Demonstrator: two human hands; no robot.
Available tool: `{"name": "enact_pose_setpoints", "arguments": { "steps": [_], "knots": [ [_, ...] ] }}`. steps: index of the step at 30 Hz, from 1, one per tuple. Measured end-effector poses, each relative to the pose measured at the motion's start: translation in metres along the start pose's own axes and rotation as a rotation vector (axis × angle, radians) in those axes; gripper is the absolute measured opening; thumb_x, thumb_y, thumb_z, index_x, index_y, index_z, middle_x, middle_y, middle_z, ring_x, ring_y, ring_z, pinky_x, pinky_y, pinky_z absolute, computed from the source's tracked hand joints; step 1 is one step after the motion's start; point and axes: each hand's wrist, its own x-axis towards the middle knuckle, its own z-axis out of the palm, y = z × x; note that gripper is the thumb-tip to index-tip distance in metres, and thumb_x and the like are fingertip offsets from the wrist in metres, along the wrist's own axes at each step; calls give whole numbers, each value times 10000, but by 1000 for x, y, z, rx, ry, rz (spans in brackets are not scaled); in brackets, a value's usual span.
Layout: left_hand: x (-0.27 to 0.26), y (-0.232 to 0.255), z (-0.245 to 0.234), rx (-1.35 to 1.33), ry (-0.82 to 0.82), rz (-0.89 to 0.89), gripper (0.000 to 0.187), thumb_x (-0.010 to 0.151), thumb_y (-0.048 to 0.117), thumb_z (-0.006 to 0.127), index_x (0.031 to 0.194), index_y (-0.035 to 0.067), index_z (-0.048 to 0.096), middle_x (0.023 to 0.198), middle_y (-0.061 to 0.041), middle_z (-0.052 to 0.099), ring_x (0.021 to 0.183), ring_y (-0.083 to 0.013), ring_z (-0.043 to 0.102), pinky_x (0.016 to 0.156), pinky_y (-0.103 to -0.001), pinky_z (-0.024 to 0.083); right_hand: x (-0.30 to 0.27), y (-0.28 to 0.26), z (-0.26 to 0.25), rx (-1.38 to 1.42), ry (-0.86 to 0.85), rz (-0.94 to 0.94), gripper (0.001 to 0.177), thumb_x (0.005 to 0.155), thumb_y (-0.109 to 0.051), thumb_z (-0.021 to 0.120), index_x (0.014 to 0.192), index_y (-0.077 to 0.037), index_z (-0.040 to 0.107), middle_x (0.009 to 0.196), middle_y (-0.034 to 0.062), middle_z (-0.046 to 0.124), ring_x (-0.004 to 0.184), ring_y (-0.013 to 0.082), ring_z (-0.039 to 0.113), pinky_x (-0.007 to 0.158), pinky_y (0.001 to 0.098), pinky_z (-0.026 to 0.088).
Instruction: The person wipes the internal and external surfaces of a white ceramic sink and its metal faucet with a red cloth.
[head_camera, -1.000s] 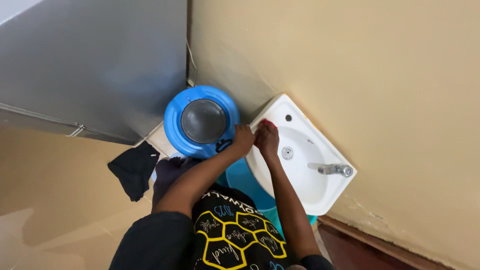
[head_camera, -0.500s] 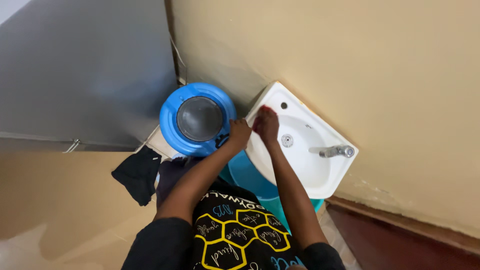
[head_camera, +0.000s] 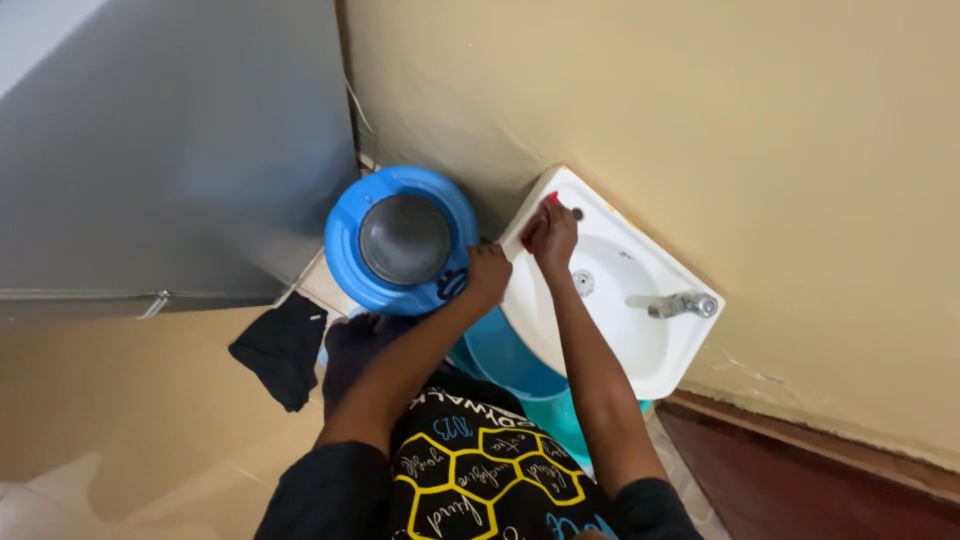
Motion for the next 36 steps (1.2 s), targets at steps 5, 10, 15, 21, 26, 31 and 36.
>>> {"name": "enact_pose_setpoints", "arguments": {
  "steps": [5,10,15,21,26,31,36],
  "knots": [
    [4,7,13,-59,16,-1,414,782,213,795,1152,33,744,1333,-243,588,1190,-407,572,1068,-666,350,-38,46,8,253,-363,495,263,1155,-127,486,1130,46,681,875,369,621,727,490,520,684,527,397],
    [-7,-3,-10,-90,-68,58,458,749,227,805,1160,37,735,1344,-234,563,1207,-392,550,1102,-643,321,4,36,7,-500,-368,-372,376,875,-70,676,1242,-134,726,1320,82,656,1081,387,585,908,456,557],
    [-18,-9,-33,-71,-69,57,818,675,385,891,1324,-36,626,1322,-204,572,1180,-353,560,1095,-621,334,54,-8,5,-705,-391,-387,326,857,-111,672,1178,-91,726,1229,117,667,1082,402,590,929,464,499],
    [-15,-13,-24,-114,-147,90,911,660,443,906,1352,-36,557,1394,-189,535,1229,-366,540,1118,-622,323,44,-47,19,-1023,-672,-503,337,769,-125,623,1075,-36,731,1127,142,685,1087,358,605,1013,486,437],
    [-14,-11,12,-59,128,25,1022,753,464,873,1520,-54,438,1317,-157,579,1185,-329,555,1142,-612,321,67,-57,31,-1165,-671,-455,286,873,-165,598,1073,-34,755,1193,157,671,1113,373,589,1062,507,424],
    [-27,-26,-7,-179,87,-2,1054,775,574,786,1542,-38,401,1311,-180,604,1191,-346,574,1114,-628,322,78,-54,52,-1396,-765,-225,278,912,-222,603,1077,-83,778,1204,156,667,1170,387,575,960,548,466],
    [-44,-55,-40,-375,-80,-26,1194,723,756,705,1480,-112,389,1376,-240,571,1257,-370,553,1150,-688,247,64,-51,61,-1326,-891,-260,295,926,-233,588,1101,-113,793,1289,144,663,1314,421,525,1064,512,428]
  ]
}}
